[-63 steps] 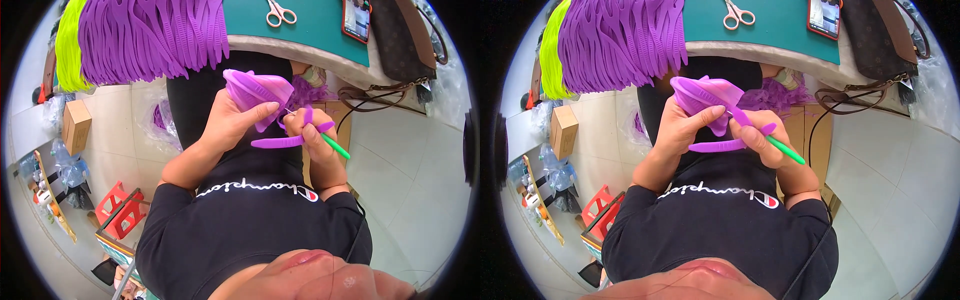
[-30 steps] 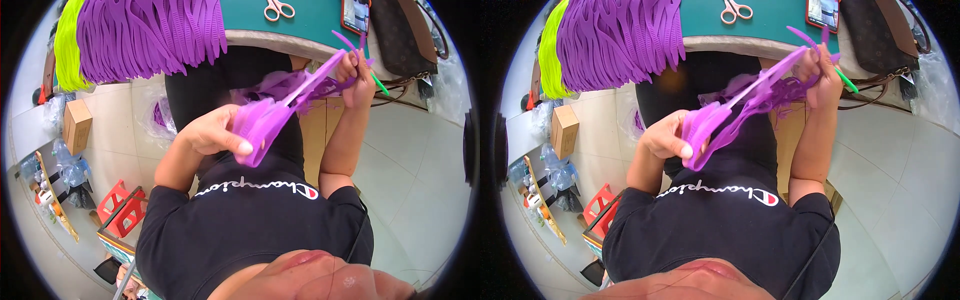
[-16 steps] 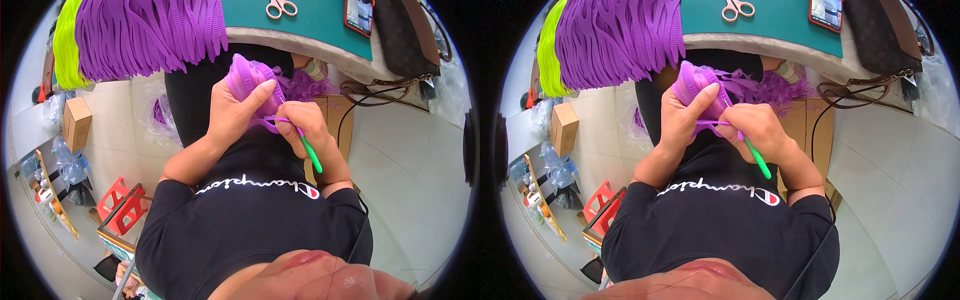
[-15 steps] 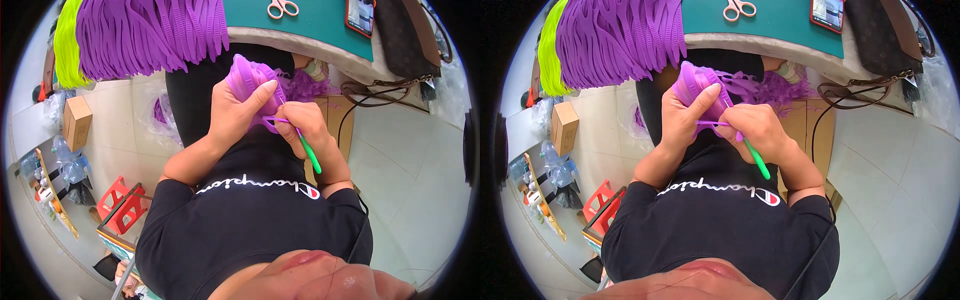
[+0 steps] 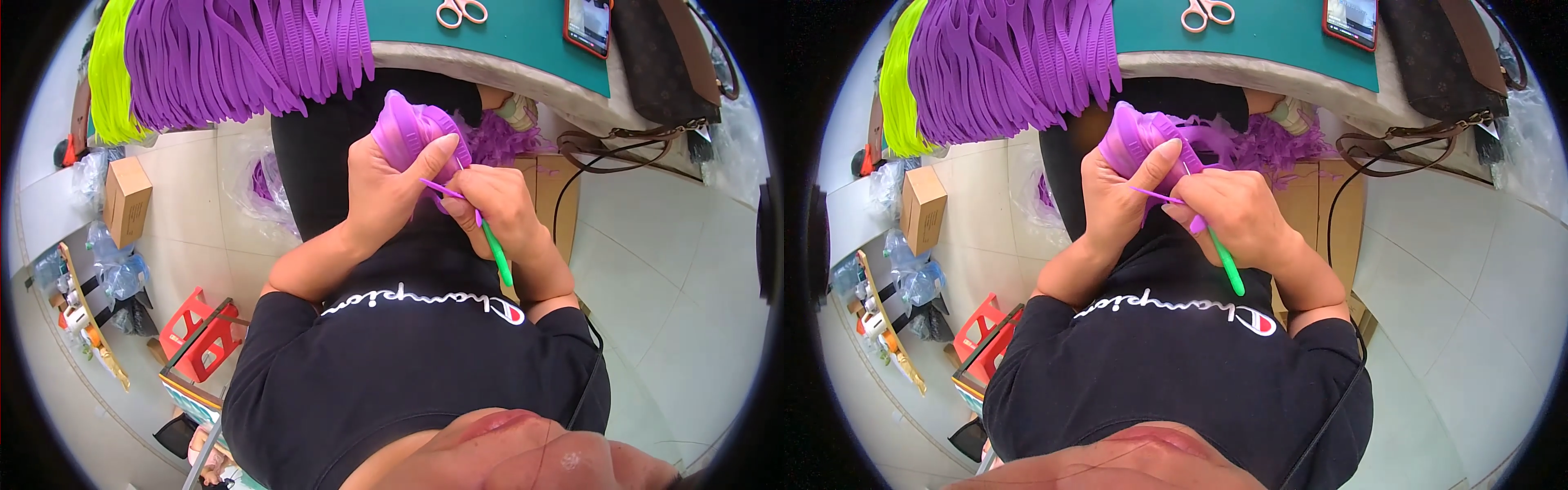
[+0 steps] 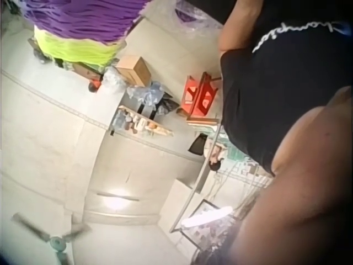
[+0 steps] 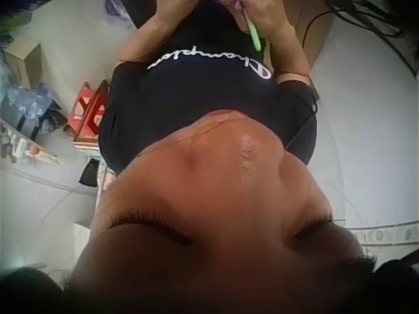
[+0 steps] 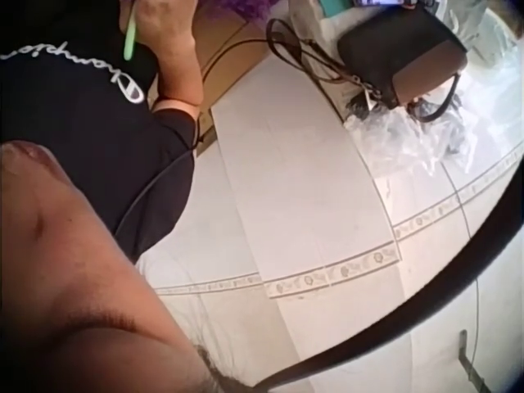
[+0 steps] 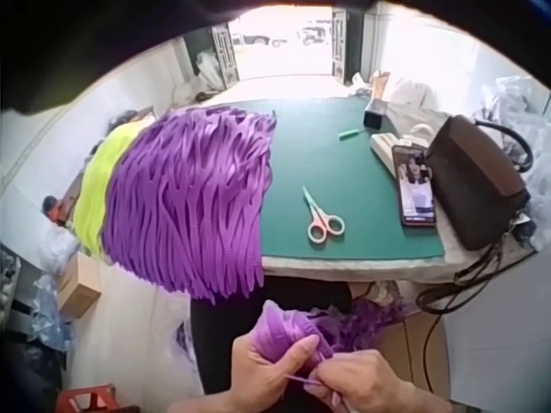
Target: Using a crochet hook tool to weave purple fabric strips into a mesh-like base material on a factory workbench.
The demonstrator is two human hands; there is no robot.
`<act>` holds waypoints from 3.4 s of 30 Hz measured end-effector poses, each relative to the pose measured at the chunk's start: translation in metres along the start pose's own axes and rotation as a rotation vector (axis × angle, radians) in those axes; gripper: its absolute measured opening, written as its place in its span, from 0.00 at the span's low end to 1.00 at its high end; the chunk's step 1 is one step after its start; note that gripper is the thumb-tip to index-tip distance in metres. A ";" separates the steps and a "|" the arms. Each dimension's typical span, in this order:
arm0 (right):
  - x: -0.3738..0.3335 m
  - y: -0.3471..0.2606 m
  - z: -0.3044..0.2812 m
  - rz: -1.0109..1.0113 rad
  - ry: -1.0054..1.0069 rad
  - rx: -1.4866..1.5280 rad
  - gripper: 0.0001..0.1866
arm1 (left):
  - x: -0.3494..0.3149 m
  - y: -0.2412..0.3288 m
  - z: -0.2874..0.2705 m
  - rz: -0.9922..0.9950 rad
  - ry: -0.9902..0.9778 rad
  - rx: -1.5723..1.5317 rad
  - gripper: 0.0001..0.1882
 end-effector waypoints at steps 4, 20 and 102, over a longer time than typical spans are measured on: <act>0.002 -0.003 0.000 0.062 0.035 -0.059 0.07 | 0.000 0.002 -0.001 0.144 -0.017 0.108 0.04; -0.010 0.051 -0.001 0.756 0.244 0.602 0.19 | 0.002 -0.003 0.001 -0.137 -0.111 -0.088 0.17; -0.006 0.011 -0.018 0.280 0.038 0.112 0.21 | -0.007 0.013 -0.007 0.050 -0.206 -0.146 0.32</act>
Point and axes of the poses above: each hand's wrist, its own x-axis towards the middle knuckle, its own z-axis out of the palm, y = z × x, the point moved 5 cm from there along x, towards the middle knuckle, and after that the axes turned 13 degrees about y, right-handed, at the moved point
